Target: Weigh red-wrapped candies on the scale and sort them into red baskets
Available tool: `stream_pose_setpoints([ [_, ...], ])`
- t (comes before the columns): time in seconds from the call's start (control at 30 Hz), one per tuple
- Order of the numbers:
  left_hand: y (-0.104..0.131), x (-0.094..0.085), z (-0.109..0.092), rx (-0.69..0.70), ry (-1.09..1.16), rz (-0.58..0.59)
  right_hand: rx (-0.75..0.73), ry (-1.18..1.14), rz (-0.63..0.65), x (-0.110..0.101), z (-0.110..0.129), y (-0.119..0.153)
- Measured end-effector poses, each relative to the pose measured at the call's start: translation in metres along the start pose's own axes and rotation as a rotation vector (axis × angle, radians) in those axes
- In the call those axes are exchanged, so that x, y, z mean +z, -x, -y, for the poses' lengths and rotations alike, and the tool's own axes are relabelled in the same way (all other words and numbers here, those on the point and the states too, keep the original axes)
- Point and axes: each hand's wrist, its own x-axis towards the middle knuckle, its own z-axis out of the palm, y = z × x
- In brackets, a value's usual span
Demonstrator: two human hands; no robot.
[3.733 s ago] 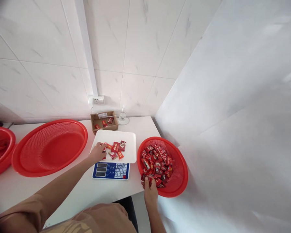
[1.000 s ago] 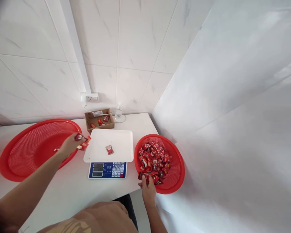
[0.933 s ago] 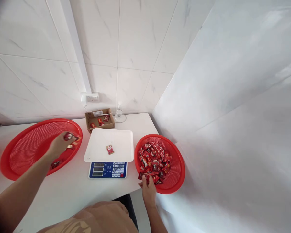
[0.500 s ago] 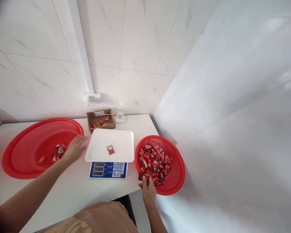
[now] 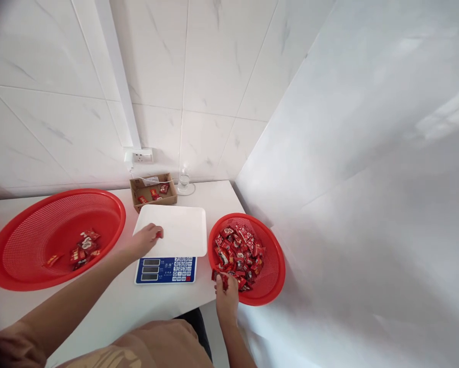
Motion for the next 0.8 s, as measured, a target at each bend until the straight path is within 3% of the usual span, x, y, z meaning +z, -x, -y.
stream_pose_setpoints([
  [0.07,0.018,-0.015,0.021,-0.122,0.008,-0.078,0.017,-0.05,0.058,0.015,0.01,0.001],
  [0.2,0.059,-0.036,0.07,-0.478,0.007,-0.313,0.084,-0.245,0.302,0.06,0.039,-0.002],
  [0.3,0.082,-0.036,0.096,-0.507,-0.033,-0.381,0.115,-0.433,0.461,0.085,0.063,-0.012],
  [0.37,0.091,-0.032,0.1,-0.499,-0.046,-0.414,0.062,-0.41,0.467,0.087,0.074,-0.022],
  [0.47,0.093,-0.022,0.086,-0.427,-0.027,-0.436,-0.087,-0.165,0.353,0.065,0.077,-0.038],
  [0.53,0.088,-0.015,0.07,-0.357,0.004,-0.449,-0.15,0.04,0.303,0.04,0.066,-0.044],
  [0.7,0.069,0.009,0.04,-0.205,0.059,-0.41,-0.126,0.544,0.473,-0.018,0.013,-0.036],
  [0.8,0.058,0.024,0.034,-0.143,0.074,-0.355,-0.149,0.767,0.472,-0.039,-0.011,-0.025],
])
